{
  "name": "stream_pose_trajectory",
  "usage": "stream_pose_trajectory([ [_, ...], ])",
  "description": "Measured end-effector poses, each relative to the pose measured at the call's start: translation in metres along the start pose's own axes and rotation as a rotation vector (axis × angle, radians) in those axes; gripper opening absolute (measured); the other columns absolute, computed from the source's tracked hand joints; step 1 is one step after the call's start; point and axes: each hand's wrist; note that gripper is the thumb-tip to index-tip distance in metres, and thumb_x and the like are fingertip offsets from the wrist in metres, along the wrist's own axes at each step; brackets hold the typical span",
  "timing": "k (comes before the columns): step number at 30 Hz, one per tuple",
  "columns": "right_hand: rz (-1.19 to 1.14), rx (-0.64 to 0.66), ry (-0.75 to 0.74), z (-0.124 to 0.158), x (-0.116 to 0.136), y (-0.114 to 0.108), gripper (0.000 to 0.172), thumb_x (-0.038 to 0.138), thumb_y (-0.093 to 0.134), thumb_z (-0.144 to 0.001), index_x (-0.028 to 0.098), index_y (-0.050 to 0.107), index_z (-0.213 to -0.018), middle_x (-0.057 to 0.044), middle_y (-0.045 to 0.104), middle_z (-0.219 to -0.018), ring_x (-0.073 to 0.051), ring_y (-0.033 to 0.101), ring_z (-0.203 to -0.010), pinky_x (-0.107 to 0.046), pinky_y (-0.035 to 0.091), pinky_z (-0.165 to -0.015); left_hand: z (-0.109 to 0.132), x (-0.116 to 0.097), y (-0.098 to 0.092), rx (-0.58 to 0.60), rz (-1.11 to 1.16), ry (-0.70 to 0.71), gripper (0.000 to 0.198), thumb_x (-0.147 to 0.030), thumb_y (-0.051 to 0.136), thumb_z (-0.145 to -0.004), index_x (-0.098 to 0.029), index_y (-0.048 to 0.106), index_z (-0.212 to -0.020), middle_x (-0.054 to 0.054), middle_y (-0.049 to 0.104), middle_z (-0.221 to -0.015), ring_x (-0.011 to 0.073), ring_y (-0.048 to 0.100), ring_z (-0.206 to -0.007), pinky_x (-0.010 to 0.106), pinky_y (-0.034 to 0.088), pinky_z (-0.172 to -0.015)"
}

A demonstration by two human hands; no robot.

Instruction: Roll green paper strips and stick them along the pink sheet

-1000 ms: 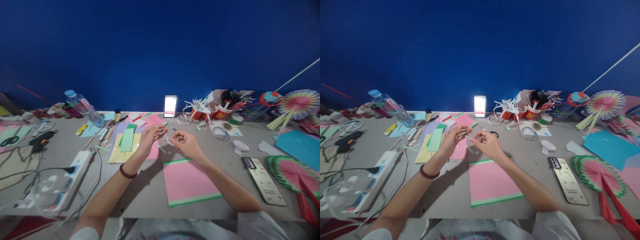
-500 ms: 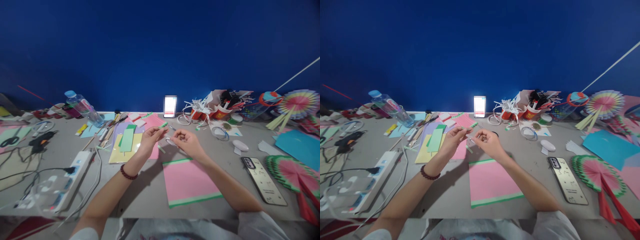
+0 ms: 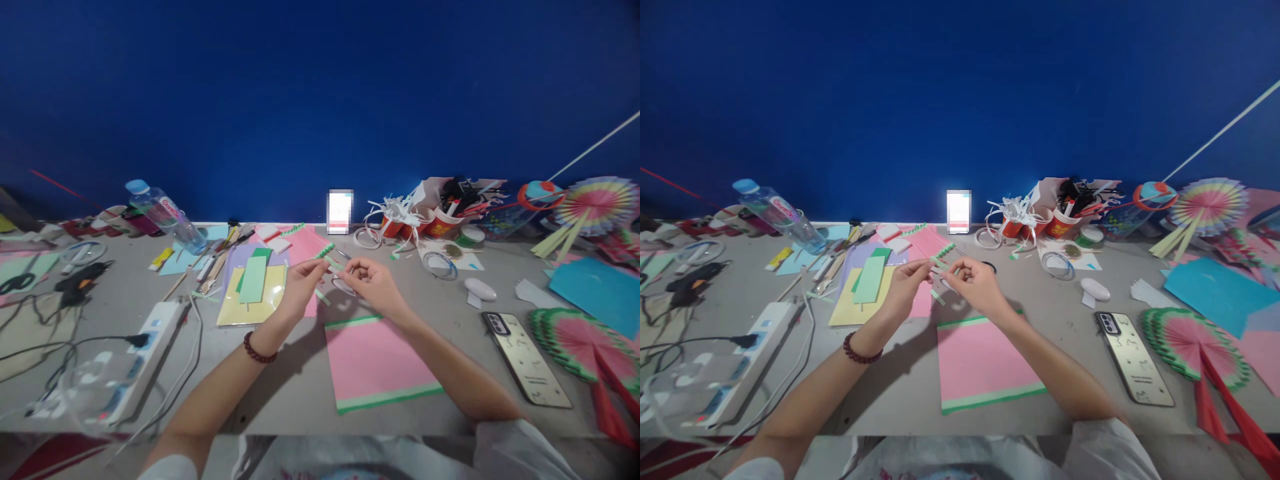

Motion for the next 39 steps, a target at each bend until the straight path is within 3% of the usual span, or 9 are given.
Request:
stream_pose_trajectory([
  [18,-0.018,-0.026,0.059,-0.0026,-0.0025,0.0008,0.028,0.044,0.067,-0.074,0.019,0.056,-0.07,0.001,0.063,-0.059,-0.011,0.055,-0.053,-0.022,0.037,-0.048,0.0058,0.0059,0.0038,0.085,-0.079,0.088,0.015,-0.03,0.068,-0.07,-0.018,0.076,-0.073,0.003,0.073,-0.072,0.0155,0.063,-0.067,0.028,0.05,-0.067],
  [39,-0.004,-0.043,0.062,-0.0037,-0.004,0.0014,0.029,0.045,0.067,-0.073,0.019,0.055,-0.07,0.001,0.061,-0.056,-0.011,0.053,-0.05,-0.022,0.037,-0.048,0.0082,0.0013,0.006,0.052,-0.074,0.071,0.014,-0.029,0.069,-0.067,-0.018,0.076,-0.071,0.004,0.074,-0.075,0.0171,0.064,-0.069,0.028,0.051,-0.065],
])
Point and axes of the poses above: each hand's wrist, its own z-axis away from the middle knuckle, its own y-axis out of the palm, x = y × z
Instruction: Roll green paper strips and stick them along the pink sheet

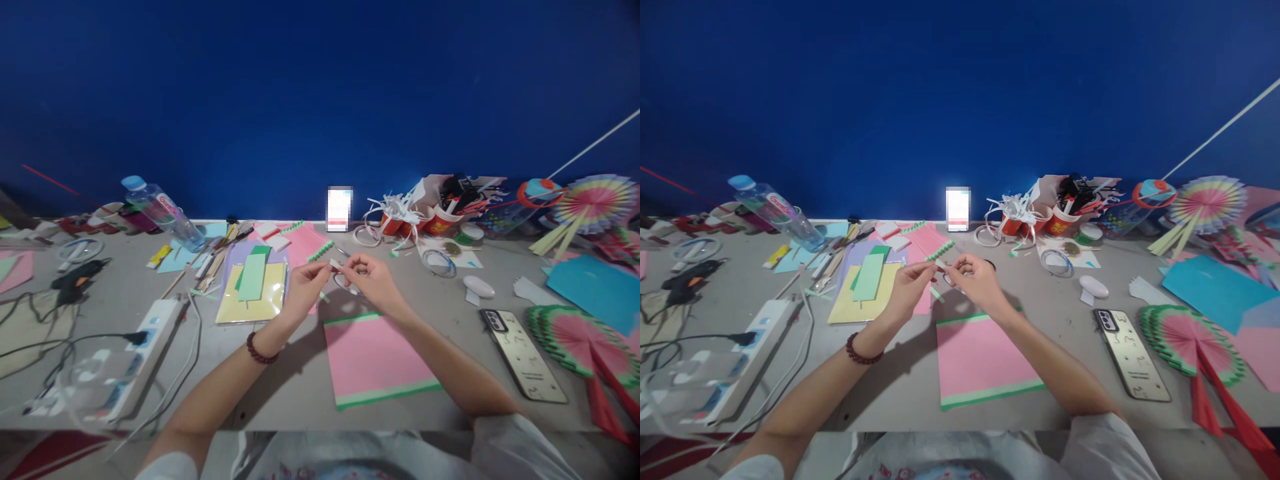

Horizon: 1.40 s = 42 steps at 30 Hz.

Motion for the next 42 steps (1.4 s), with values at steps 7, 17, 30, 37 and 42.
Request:
stream_pose_trajectory([
  [7,0.001,-0.006,0.007,-0.0003,0.0001,-0.0008,0.029,0.046,0.067,-0.073,0.019,0.055,-0.071,0.001,0.06,-0.057,-0.011,0.053,-0.051,-0.022,0.037,-0.046,0.0001,0.0001,0.0002,0.011,0.021,-0.001,0.013,-0.029,0.07,-0.066,-0.019,0.076,-0.07,0.004,0.074,-0.075,0.0179,0.064,-0.072,0.029,0.051,-0.067],
  [17,0.003,-0.005,0.016,-0.0011,-0.0015,-0.0015,0.03,0.046,0.068,-0.072,0.019,0.055,-0.07,0.002,0.059,-0.056,-0.011,0.054,-0.05,-0.022,0.037,-0.046,-0.0008,0.0033,-0.0009,0.018,0.011,-0.011,0.012,-0.028,0.069,-0.067,-0.019,0.076,-0.071,0.004,0.074,-0.076,0.0178,0.065,-0.073,0.029,0.051,-0.069],
  [30,0.021,-0.013,0.02,0.0001,0.0011,-0.0021,0.031,0.048,0.068,-0.071,0.02,0.054,-0.069,0.002,0.06,-0.055,-0.012,0.053,-0.05,-0.023,0.036,-0.046,-0.0003,0.0021,-0.0001,0.025,0.017,-0.008,0.011,-0.026,0.069,-0.067,-0.018,0.075,-0.07,0.004,0.074,-0.075,0.0188,0.066,-0.074,0.031,0.052,-0.071],
  [37,0.022,-0.005,0.008,-0.0009,-0.0005,-0.0026,0.028,0.044,0.068,-0.073,0.019,0.055,-0.069,0.002,0.059,-0.054,-0.012,0.053,-0.05,-0.023,0.037,-0.048,0.0007,0.003,-0.0029,0.044,0.013,0.011,0.014,-0.028,0.068,-0.07,-0.018,0.076,-0.075,0.005,0.074,-0.08,0.0182,0.065,-0.073,0.03,0.051,-0.069],
  [42,0.012,0.022,0.005,-0.0009,-0.001,-0.0023,0.025,0.041,0.067,-0.075,0.019,0.055,-0.07,0.002,0.06,-0.056,-0.012,0.054,-0.052,-0.023,0.038,-0.05,0.0014,0.0009,-0.0024,0.054,-0.024,0.035,0.019,-0.037,0.07,-0.073,-0.019,0.075,-0.073,0.006,0.074,-0.079,0.0184,0.065,-0.073,0.03,0.051,-0.07],
])
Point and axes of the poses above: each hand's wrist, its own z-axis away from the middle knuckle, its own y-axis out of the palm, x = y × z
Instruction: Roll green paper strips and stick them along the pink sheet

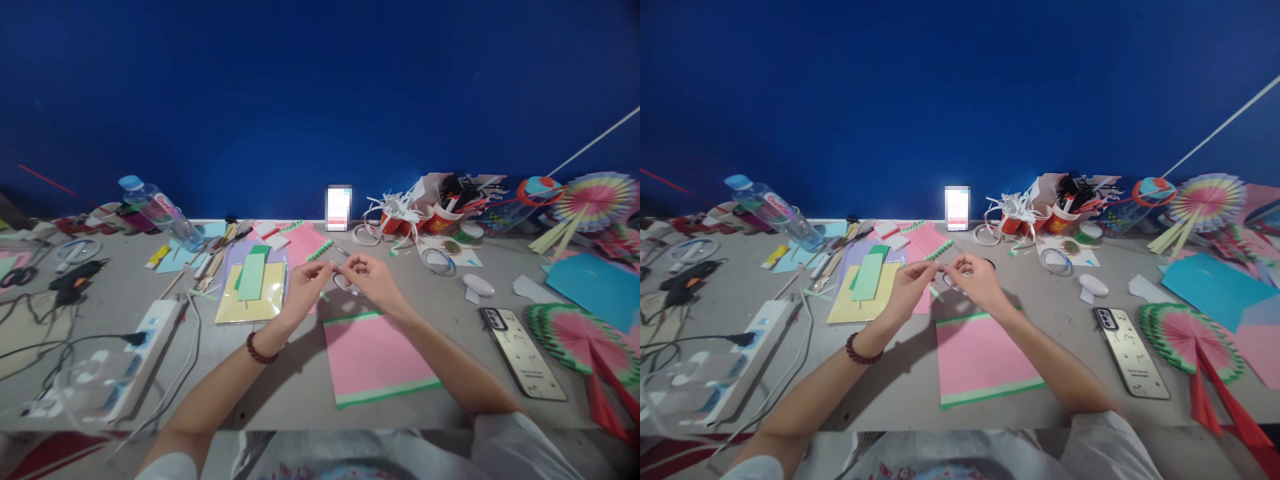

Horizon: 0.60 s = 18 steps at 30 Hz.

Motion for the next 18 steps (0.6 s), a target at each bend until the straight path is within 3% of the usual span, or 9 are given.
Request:
stream_pose_trajectory([
  [10,0.004,0.025,-0.062,-0.0011,-0.0055,0.0004,0.019,0.036,0.065,-0.076,0.019,0.057,-0.074,0.001,0.061,-0.061,-0.013,0.058,-0.058,-0.025,0.043,-0.059,-0.0032,-0.0071,-0.003,-0.028,-0.004,-0.073,0.024,-0.041,0.075,-0.067,-0.018,0.075,-0.07,0.004,0.071,-0.071,0.0138,0.059,-0.063,0.027,0.047,-0.063],
  [18,0.028,0.018,-0.046,-0.0013,-0.0051,0.0013,0.02,0.038,0.065,-0.075,0.019,0.058,-0.074,0.001,0.062,-0.06,-0.013,0.058,-0.057,-0.025,0.043,-0.057,-0.0045,-0.0038,-0.0039,-0.014,0.018,-0.109,0.024,-0.042,0.074,-0.068,-0.018,0.075,-0.07,0.006,0.073,-0.073,0.0166,0.063,-0.068,0.027,0.047,-0.063],
])
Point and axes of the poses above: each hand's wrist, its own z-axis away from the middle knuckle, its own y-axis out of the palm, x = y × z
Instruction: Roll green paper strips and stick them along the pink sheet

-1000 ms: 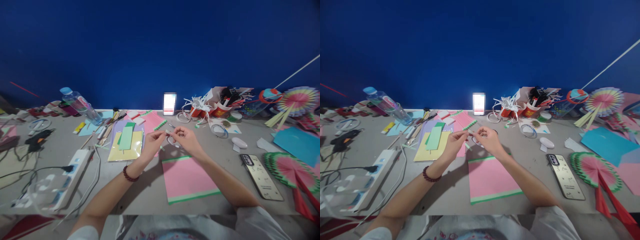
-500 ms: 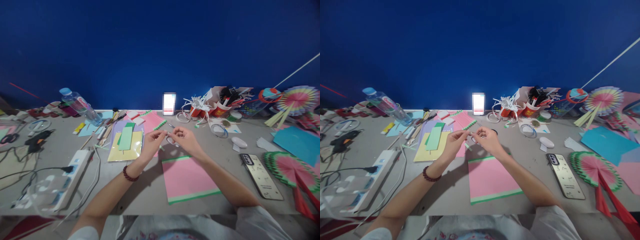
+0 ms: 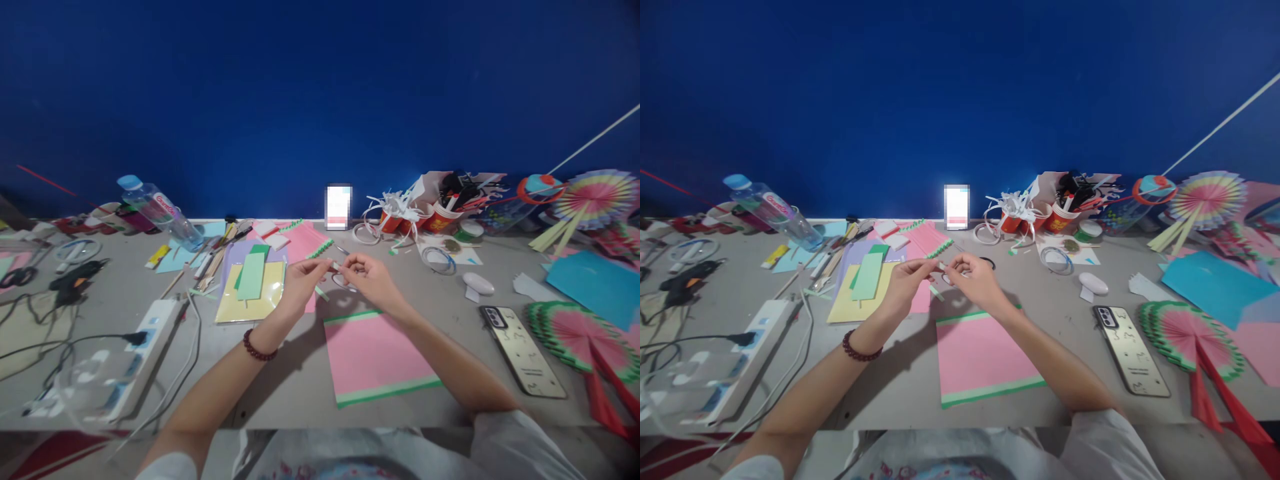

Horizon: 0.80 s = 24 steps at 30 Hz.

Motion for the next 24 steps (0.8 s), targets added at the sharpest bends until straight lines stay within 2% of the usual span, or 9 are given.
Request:
stream_pose_trajectory([
  [14,0.067,0.006,-0.047,-0.0018,-0.0038,-0.0007,0.018,0.037,0.062,-0.077,0.02,0.056,-0.073,0.002,0.061,-0.059,-0.013,0.056,-0.056,-0.027,0.04,-0.058,-0.0002,0.0032,-0.0006,-0.061,-0.023,0.023,0.023,-0.04,0.075,-0.066,-0.018,0.075,-0.066,0.003,0.071,-0.069,0.0105,0.051,-0.057,0.024,0.042,-0.058],
  [24,0.115,0.02,-0.079,-0.002,-0.0038,-0.0016,0.016,0.036,0.058,-0.08,0.021,0.056,-0.076,0.002,0.061,-0.06,-0.014,0.056,-0.057,-0.027,0.042,-0.061,-0.0014,0.0035,-0.0003,-0.039,0.019,0.055,0.024,-0.041,0.075,-0.066,-0.017,0.074,-0.07,0.005,0.072,-0.074,0.0117,0.055,-0.06,0.025,0.045,-0.059],
])
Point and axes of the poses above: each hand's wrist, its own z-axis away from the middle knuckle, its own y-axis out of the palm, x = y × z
